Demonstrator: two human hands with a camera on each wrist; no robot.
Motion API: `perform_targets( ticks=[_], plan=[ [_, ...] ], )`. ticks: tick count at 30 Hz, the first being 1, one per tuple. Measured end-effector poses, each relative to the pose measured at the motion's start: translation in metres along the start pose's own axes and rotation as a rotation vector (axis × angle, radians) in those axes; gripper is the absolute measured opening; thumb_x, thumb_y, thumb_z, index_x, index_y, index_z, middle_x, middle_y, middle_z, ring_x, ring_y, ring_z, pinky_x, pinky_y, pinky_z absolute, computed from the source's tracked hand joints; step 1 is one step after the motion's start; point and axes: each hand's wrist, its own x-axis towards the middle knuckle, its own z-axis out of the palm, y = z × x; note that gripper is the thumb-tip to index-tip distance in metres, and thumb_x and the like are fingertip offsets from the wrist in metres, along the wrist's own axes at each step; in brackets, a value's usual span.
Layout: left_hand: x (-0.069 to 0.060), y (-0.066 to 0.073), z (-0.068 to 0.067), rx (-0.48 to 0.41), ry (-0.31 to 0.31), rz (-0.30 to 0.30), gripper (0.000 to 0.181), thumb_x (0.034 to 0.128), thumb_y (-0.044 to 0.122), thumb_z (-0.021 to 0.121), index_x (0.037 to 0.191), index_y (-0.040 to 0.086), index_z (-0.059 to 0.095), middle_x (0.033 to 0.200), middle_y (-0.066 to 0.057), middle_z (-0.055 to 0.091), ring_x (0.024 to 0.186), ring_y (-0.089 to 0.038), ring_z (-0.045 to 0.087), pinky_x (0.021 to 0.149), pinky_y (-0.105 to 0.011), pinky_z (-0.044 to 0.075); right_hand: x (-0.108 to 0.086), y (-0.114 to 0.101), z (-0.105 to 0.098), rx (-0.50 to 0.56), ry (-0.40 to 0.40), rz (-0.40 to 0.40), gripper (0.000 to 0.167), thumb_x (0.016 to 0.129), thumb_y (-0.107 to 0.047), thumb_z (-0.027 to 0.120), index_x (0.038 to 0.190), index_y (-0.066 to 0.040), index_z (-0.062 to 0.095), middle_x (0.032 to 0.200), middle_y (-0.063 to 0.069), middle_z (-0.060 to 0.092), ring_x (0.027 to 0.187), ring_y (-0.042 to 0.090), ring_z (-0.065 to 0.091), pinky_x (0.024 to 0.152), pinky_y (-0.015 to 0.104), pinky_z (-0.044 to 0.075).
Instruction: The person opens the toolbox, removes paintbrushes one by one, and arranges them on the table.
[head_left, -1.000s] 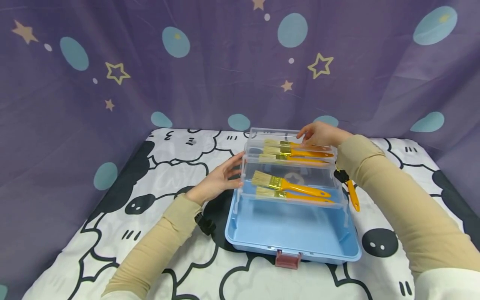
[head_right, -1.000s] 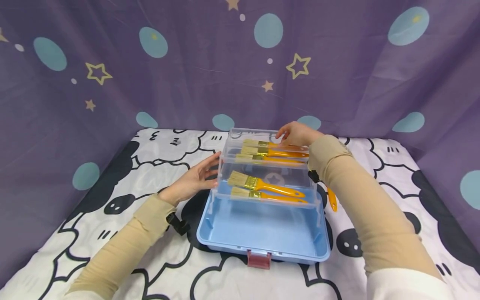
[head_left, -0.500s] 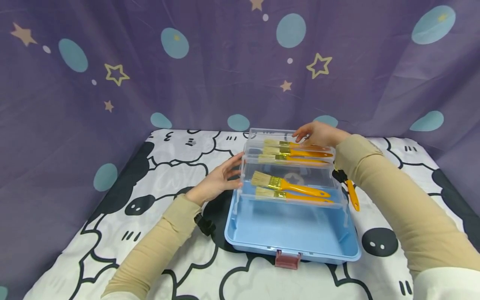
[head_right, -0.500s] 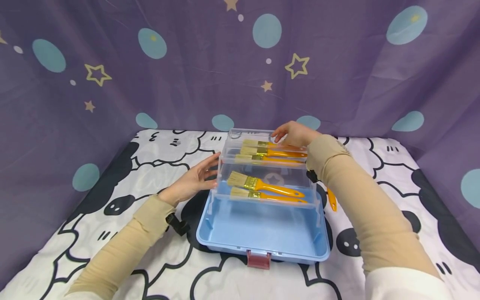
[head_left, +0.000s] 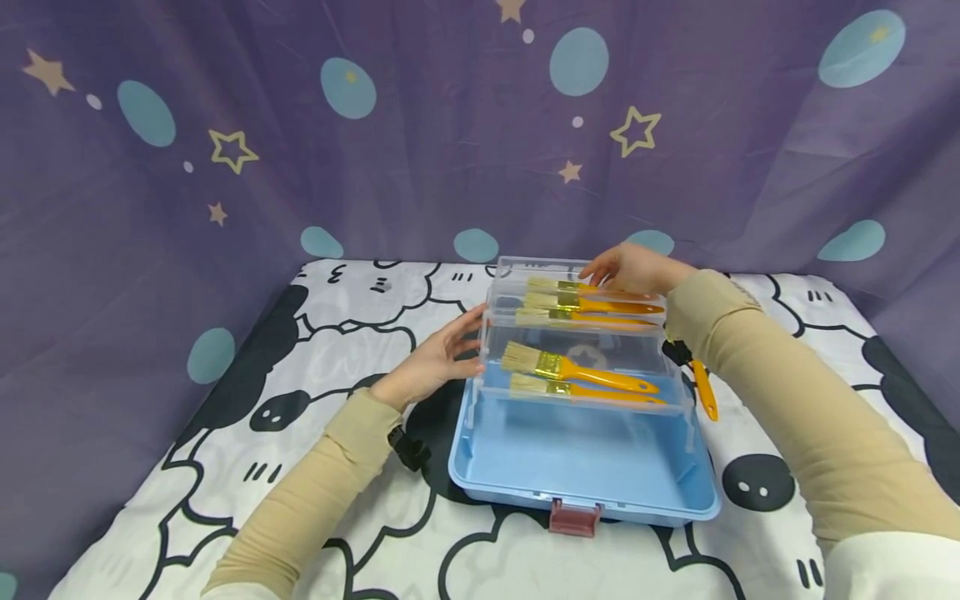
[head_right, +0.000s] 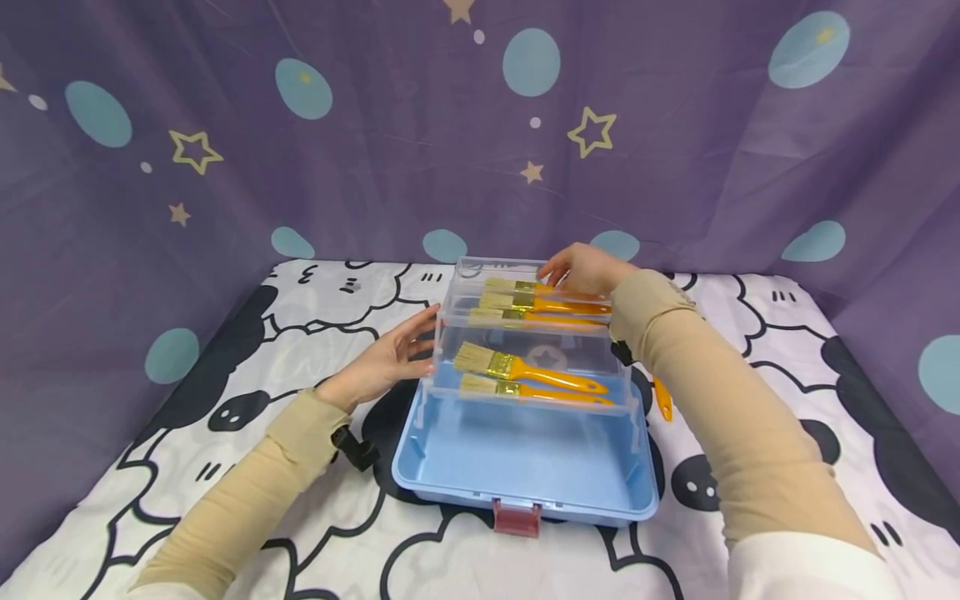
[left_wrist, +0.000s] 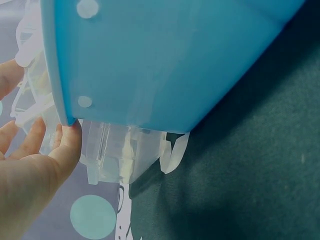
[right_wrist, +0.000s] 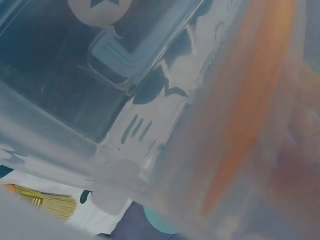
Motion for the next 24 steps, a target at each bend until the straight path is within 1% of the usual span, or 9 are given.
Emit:
perform_targets(
  ticks=[6,16,24],
  plan=[
    [0.0007,-0.0021,-0.0005,-0.006,0.005,0.002,0.089,0.0864,-0.008,0.061,0.154,0.024,0.014,0.156,-0.009,0.019,0.139,-0.033,0.029,0.111,-0.045,0.035,0.0018,-0.0002,0.0014,-0.014,-0.021,-0.024,0.041,0.090,0.009,0.051,0.126,-0.006,0.062,0.118,0.018,0.061,0.109,0.032,0.054,0.100,0.051,0.043],
    [0.0007,-0.0007,-0.0002,0.001,0.007,-0.006,0.089,0.0862,-0.009,0.061,0.154,0.024,0.013,0.156,-0.009,0.019,0.139,-0.034,0.029,0.110,-0.045,0.036,0.0042,-0.0001,0.0019,0.005,-0.035,-0.022,0.045,0.088,0.013,0.048,0.127,-0.006,0.061,0.121,0.020,0.058,0.112,0.033,0.053,0.100,0.050,0.043],
    [0.0012,-0.0003,-0.0012,0.013,-0.004,-0.010,0.088,0.0871,-0.006,0.062,0.154,0.025,0.013,0.157,-0.008,0.017,0.139,-0.033,0.028,0.110,-0.045,0.036,0.0043,0.0002,0.0000,-0.035,-0.035,-0.020,0.044,0.087,0.013,0.048,0.124,-0.006,0.061,0.117,0.019,0.058,0.110,0.032,0.054,0.098,0.049,0.045]
  ],
)
